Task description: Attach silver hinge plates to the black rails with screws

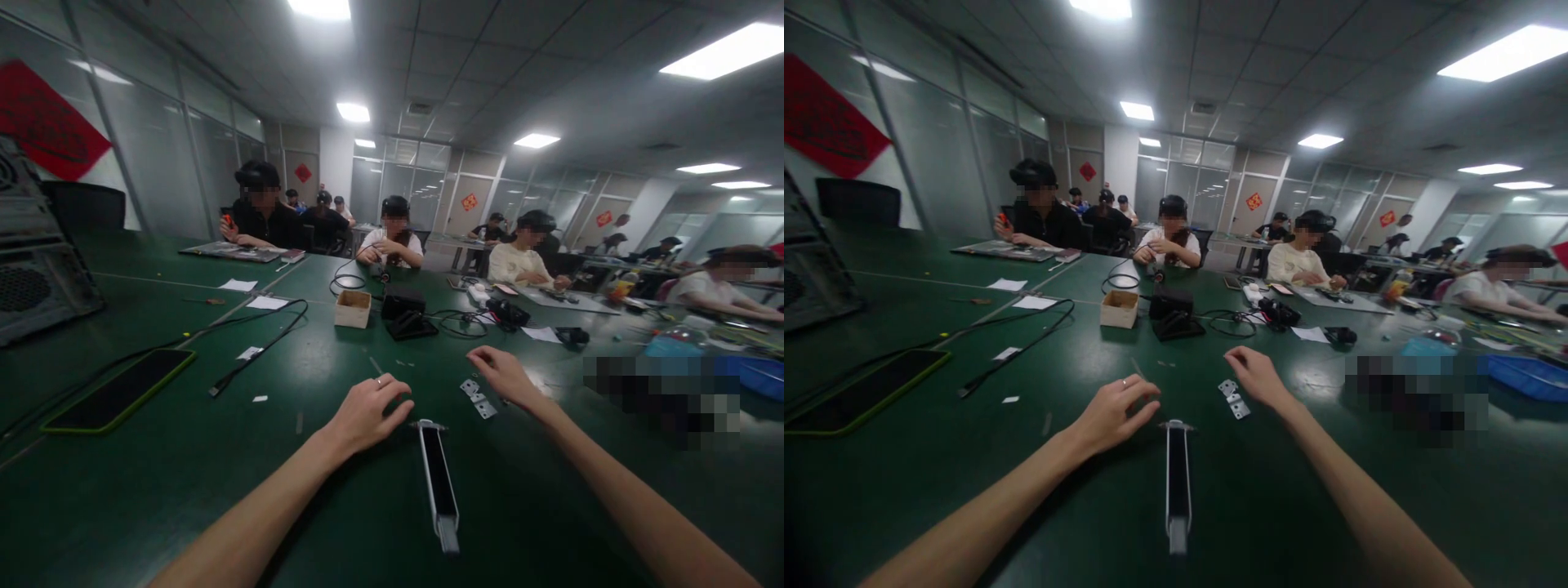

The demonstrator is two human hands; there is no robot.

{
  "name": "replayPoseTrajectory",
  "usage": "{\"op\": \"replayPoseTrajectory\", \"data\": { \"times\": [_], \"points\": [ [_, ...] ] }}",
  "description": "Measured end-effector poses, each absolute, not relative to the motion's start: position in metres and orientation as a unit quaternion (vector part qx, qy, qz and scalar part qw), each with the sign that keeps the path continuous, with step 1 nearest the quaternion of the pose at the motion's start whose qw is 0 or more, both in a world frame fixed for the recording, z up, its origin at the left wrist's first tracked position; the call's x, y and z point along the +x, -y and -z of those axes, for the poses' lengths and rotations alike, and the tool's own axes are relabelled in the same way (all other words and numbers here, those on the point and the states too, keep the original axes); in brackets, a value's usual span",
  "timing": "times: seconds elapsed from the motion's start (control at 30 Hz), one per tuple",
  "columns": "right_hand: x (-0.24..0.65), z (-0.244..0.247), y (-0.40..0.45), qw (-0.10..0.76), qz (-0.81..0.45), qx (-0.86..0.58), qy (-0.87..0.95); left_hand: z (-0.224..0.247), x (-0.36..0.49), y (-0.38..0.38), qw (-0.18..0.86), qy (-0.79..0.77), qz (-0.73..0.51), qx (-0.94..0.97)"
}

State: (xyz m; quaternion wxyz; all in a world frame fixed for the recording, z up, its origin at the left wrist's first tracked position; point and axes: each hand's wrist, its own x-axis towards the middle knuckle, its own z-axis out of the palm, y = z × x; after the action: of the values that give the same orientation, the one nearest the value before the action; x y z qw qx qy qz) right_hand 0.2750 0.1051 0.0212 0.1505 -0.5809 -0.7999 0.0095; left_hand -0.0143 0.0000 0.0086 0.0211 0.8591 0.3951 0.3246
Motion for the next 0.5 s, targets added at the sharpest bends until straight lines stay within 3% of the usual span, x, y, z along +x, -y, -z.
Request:
{"op": "replayPoseTrajectory", "data": {
  "times": [0.07, 0.17, 0.33, 0.5],
  "points": [
    [0.244, -0.027, -0.074, 0.268, -0.181, -0.475, 0.818, -0.006, -0.012, 0.001, 0.021, -0.384, -0.358, 0.851],
    [0.202, -0.032, -0.034, 0.309, -0.331, -0.379, 0.807, -0.004, -0.009, 0.002, 0.026, -0.358, -0.409, 0.839],
    [0.177, -0.026, -0.014, 0.346, -0.453, -0.342, 0.747, -0.007, -0.010, 0.006, 0.027, -0.320, -0.472, 0.821],
    [0.183, -0.016, -0.016, 0.340, -0.495, -0.333, 0.727, -0.008, -0.009, 0.010, 0.055, -0.317, -0.460, 0.827]
  ]
}}
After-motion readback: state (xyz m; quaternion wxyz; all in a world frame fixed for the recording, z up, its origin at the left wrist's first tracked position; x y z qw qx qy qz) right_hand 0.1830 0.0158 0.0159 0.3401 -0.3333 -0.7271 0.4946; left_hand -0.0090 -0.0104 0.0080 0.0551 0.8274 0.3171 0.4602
